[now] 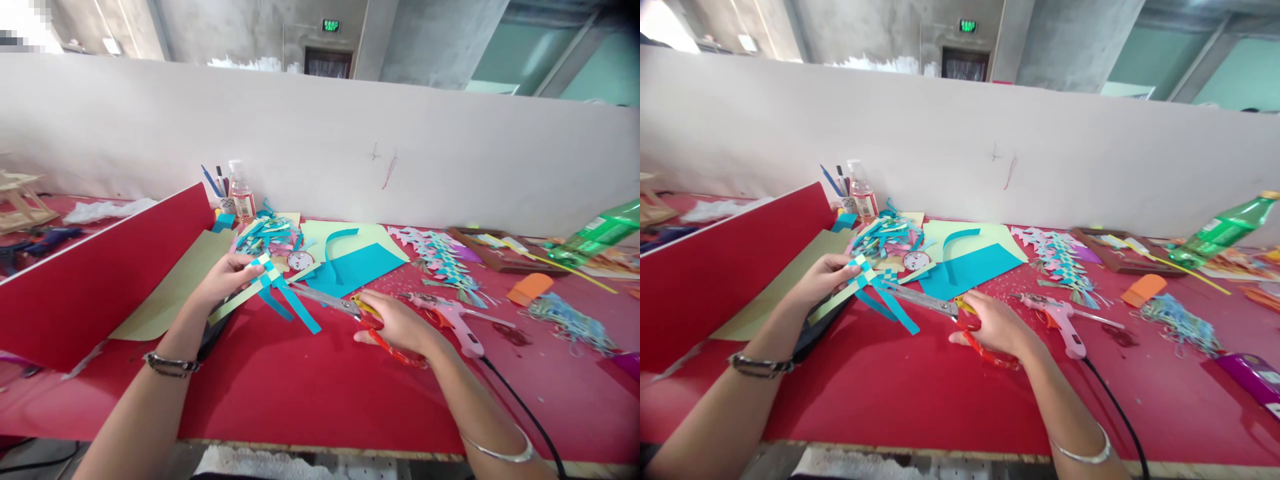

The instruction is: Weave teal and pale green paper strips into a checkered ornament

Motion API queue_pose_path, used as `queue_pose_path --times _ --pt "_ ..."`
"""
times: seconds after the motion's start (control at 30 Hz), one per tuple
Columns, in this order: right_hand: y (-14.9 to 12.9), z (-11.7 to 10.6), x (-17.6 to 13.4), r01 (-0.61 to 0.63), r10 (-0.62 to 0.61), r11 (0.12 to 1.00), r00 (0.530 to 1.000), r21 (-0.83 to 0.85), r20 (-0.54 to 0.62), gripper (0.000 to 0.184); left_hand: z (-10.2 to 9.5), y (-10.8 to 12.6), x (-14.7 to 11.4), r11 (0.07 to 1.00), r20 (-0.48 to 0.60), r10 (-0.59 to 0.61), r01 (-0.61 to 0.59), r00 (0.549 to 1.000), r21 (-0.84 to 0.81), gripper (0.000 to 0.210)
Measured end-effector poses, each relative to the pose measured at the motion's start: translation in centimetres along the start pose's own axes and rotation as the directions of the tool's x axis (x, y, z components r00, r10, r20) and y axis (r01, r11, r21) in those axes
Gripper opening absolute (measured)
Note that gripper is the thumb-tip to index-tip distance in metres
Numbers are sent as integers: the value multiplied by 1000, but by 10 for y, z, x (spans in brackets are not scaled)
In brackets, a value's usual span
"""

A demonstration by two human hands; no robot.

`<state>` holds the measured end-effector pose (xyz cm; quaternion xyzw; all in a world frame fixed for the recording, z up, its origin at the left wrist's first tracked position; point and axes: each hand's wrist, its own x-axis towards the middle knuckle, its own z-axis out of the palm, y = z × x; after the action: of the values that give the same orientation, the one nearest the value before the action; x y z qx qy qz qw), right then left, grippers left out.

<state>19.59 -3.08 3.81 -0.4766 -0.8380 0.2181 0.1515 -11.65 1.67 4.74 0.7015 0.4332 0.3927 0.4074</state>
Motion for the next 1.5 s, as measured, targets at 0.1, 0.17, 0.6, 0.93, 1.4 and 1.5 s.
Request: queue_pose_path --times 0.1,0.17,0.6,0.93,1.4,1.5 --pt "1 1 0 4 -4 1000 1000 2 13 40 0 -1 0 999 -13 -25 24 1000 -27 31" --pt "2 2 1 3 -3 1000 1000 0 10 39 1 0 0 999 -2 -29 29 1000 -36 31" --pt "2 -1 -1 5 -4 999 1000 -44 23 41 1 6 -1 1000 43 9 -10 999 19 33" --pt "1 -3 -1 -16 16 1000 1000 -15 20 32 0 3 0 998 46 28 -30 999 51 34" --pt "3 0 0 -14 18 998 997 -53 80 35 2 5 1 997 55 34 -37 998 64 36" --pt "4 0 1 -14 19 998 996 -56 84 36 2 4 1 998 53 24 -28 998 62 36"
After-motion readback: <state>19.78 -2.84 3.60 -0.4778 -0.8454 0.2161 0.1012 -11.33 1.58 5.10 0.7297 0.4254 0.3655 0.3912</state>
